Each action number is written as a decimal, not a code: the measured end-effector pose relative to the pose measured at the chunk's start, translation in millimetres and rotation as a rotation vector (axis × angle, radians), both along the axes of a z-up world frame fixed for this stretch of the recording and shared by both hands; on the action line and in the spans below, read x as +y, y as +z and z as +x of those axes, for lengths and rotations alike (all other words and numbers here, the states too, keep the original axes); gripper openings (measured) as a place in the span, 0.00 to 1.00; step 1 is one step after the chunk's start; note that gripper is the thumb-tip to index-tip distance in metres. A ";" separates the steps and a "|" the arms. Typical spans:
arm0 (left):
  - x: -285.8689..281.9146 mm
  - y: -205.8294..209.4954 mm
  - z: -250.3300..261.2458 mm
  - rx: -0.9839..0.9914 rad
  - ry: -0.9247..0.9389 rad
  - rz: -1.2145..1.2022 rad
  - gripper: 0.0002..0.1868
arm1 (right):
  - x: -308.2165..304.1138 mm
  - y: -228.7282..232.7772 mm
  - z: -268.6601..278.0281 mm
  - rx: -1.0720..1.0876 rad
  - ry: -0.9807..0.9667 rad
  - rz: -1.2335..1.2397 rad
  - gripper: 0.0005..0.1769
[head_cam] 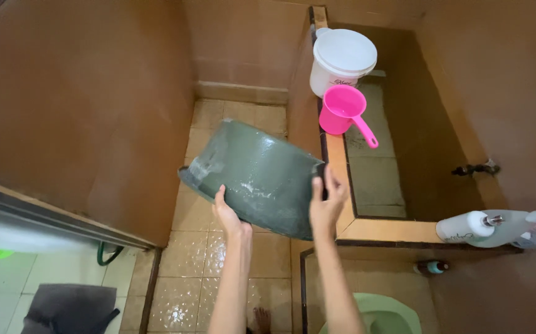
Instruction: The person scrubs the inside and outside of a green basin with a black sponge, rinses it with water from a pink scoop, and then scrubs and rinses a white bucket in the same manner. The person is barefoot on a tiled bathroom floor.
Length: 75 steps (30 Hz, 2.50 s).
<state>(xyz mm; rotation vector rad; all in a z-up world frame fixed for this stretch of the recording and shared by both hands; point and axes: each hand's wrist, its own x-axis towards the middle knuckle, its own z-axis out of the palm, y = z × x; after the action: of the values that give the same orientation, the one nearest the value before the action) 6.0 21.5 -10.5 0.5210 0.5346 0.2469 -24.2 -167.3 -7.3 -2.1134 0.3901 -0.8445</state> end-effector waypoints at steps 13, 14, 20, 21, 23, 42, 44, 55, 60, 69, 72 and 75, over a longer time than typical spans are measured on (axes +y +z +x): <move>-0.9 -10.7 3.0 -0.049 -0.051 -0.190 0.38 | 54.1 52.9 -49.1 0.012 0.379 -0.188 0.23; 1.6 0.8 -0.9 0.080 -0.052 -0.142 0.39 | 32.8 35.2 -55.1 0.106 0.335 -0.092 0.23; 4.1 -6.6 6.9 0.065 -0.049 -0.070 0.40 | 16.4 23.0 -49.9 0.064 0.369 -0.035 0.22; 1.9 -5.2 6.2 0.032 -0.040 -0.080 0.38 | 30.9 39.7 -47.7 0.037 0.439 -0.112 0.21; -2.3 -29.7 11.4 -0.040 -0.021 -0.016 0.36 | 70.5 61.1 -29.3 -0.016 0.541 -0.163 0.21; -4.1 5.0 4.8 -0.136 -0.426 0.429 0.24 | 56.9 68.1 17.8 -0.134 0.533 -0.278 0.22; 1.2 4.5 -0.6 -0.142 -0.505 0.523 0.22 | 46.5 73.6 68.2 -0.115 0.547 -0.326 0.21; 31.2 -17.3 -0.3 -0.207 -0.597 0.487 0.22 | 54.0 73.8 6.0 -0.092 0.694 -0.295 0.21; 32.7 2.4 -12.2 -0.240 -0.668 0.574 0.21 | 50.7 70.2 32.7 -0.088 0.691 -0.259 0.21; 34.4 16.3 -13.1 -0.259 -0.724 0.612 0.23 | 59.1 105.1 102.8 -0.095 0.745 -0.299 0.20; 32.3 -18.0 -5.2 -0.286 -0.717 0.555 0.23 | 63.5 106.5 46.2 -0.104 0.791 -0.333 0.21; 28.5 -24.3 -5.5 -0.314 -0.703 0.668 0.23 | 61.4 93.2 10.8 -0.079 0.775 -0.304 0.21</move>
<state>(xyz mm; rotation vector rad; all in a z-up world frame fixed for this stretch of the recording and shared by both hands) 0.5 50.0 -34.7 1.2556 -0.0753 -0.1807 -13.3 -105.9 85.9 -2.2238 -0.6095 -0.5327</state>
